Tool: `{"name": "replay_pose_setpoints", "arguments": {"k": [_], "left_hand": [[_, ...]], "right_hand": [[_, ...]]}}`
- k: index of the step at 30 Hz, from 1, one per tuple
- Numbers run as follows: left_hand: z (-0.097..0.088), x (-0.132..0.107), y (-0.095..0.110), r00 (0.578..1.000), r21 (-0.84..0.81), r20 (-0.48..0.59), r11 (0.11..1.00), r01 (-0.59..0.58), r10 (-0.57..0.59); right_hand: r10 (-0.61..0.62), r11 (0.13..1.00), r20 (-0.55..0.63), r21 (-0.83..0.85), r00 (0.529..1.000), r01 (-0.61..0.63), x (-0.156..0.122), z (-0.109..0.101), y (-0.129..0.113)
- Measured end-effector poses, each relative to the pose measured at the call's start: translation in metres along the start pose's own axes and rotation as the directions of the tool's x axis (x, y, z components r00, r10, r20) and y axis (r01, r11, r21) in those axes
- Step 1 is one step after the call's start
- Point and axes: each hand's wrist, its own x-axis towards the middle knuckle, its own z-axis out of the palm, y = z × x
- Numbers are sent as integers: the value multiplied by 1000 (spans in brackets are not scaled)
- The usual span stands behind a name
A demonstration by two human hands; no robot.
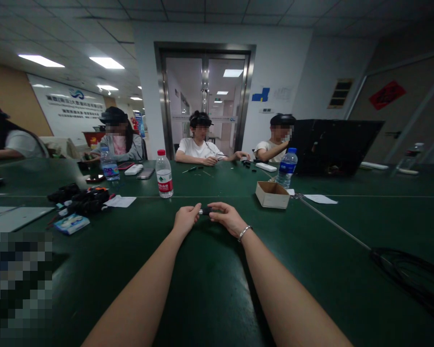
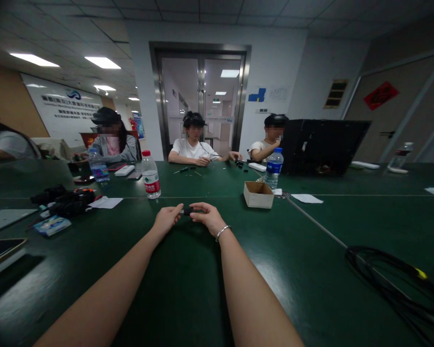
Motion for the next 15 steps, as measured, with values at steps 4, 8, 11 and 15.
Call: {"name": "replay_pose_setpoints", "arguments": {"k": [4,8,11,15], "left_hand": [[-1,-3,3,1000,46,-14,999,24,-23],[0,-6,3,998,-23,2,997,-69,70],[0,-7,3,984,-204,70,968,-148,165],[1,-6,3,975,-342,130,931,-125,179]], "right_hand": [[8,1000,0,4,1000,-8,-1,1,-1],[29,999,-17,44,999,-28,-1,1,-3],[51,995,-70,85,996,-45,0,1,-3],[52,992,-110,122,993,-39,2,1,-2]]}}
